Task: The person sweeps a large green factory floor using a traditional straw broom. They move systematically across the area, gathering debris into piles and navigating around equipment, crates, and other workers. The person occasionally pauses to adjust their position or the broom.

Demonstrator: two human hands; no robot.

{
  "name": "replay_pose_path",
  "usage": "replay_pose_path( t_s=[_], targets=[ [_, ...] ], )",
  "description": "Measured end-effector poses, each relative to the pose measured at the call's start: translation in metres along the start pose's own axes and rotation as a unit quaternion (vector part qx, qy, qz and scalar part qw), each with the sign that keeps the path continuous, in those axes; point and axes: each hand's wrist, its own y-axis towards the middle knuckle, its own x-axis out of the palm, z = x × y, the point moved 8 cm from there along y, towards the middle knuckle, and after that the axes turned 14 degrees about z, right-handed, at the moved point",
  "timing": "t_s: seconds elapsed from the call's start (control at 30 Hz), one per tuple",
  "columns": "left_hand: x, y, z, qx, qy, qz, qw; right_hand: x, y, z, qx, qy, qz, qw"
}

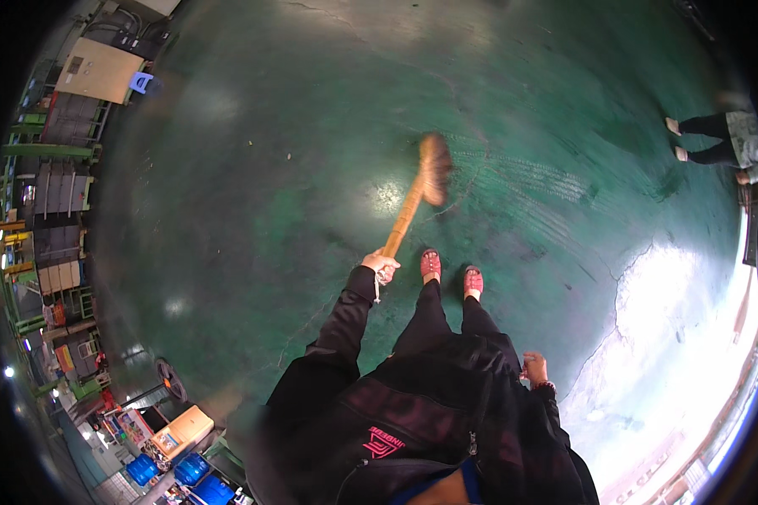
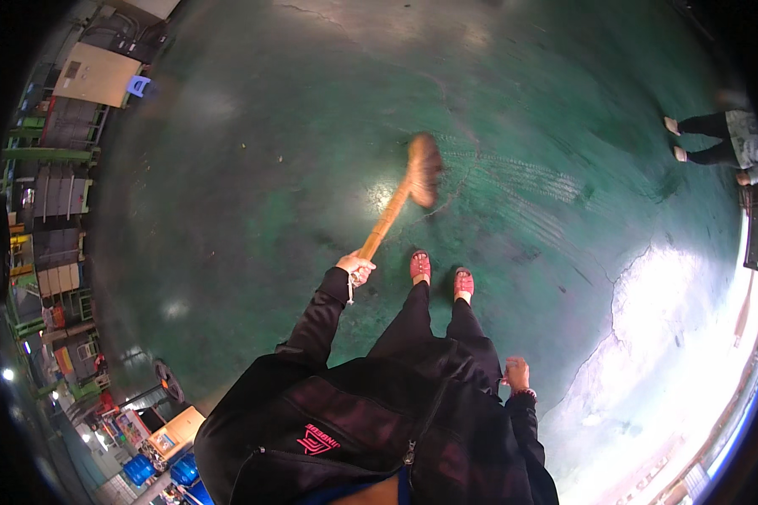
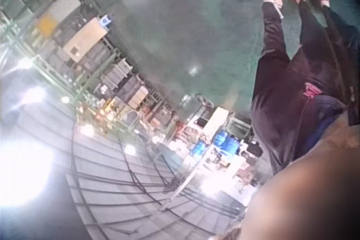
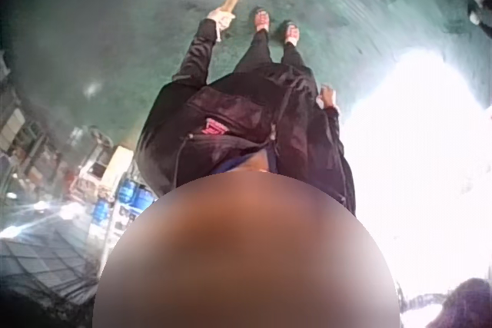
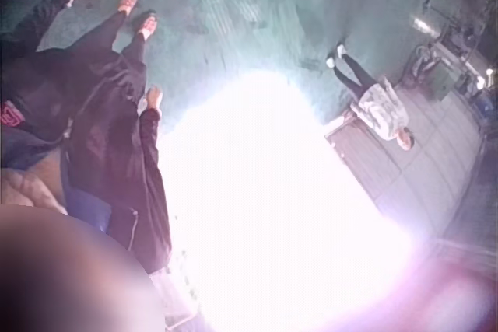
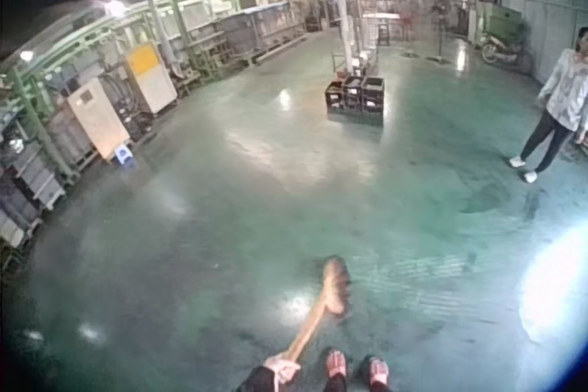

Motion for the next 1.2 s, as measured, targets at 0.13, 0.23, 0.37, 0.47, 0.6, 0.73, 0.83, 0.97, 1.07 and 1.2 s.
replay_pose_path(
  t_s=[0.13, 0.23, 0.37, 0.47, 0.6, 0.73, 0.83, 0.97, 1.07, 1.2],
  targets=[
    [-0.023, -0.025, 0.040, 0.159, 0.064, 0.110, 0.979, 0.008, 0.007, -0.051, -0.054, 0.007, 0.005, 0.999],
    [-0.030, -0.062, 0.037, 0.191, 0.060, 0.107, 0.974, 0.013, 0.009, -0.075, -0.056, 0.016, -0.001, 0.998],
    [-0.029, -0.120, -0.006, 0.140, 0.036, 0.034, 0.989, 0.031, 0.009, -0.084, -0.056, -0.039, -0.028, 0.997],
    [0.002, -0.127, -0.037, 0.085, 0.068, -0.097, 0.989, 0.042, 0.010, -0.101, -0.096, -0.097, -0.017, 0.991],
    [0.066, -0.074, -0.051, 0.046, 0.161, -0.156, 0.973, 0.046, 0.005, -0.160, -0.170, -0.111, 0.009, 0.979],
    [0.158, -0.029, -0.084, -0.153, 0.145, -0.235, 0.949, 0.033, -0.026, -0.238, -0.286, 0.059, 0.030, 0.956],
    [0.192, -0.015, -0.076, -0.133, 0.157, -0.278, 0.938, 0.017, -0.055, -0.274, -0.336, 0.088, 0.091, 0.933],
    [0.171, 0.002, -0.038, -0.059, 0.119, -0.253, 0.958, 0.012, -0.073, -0.295, -0.285, 0.264, 0.039, 0.921],
    [0.138, 0.013, -0.004, 0.116, 0.182, -0.074, 0.974, 0.044, -0.064, -0.294, 0.015, 0.486, -0.160, 0.859],
    [0.166, -0.031, 0.033, 0.255, 0.277, 0.016, 0.926, 0.088, -0.057, -0.324, 0.222, 0.410, -0.294, 0.834]
  ],
)
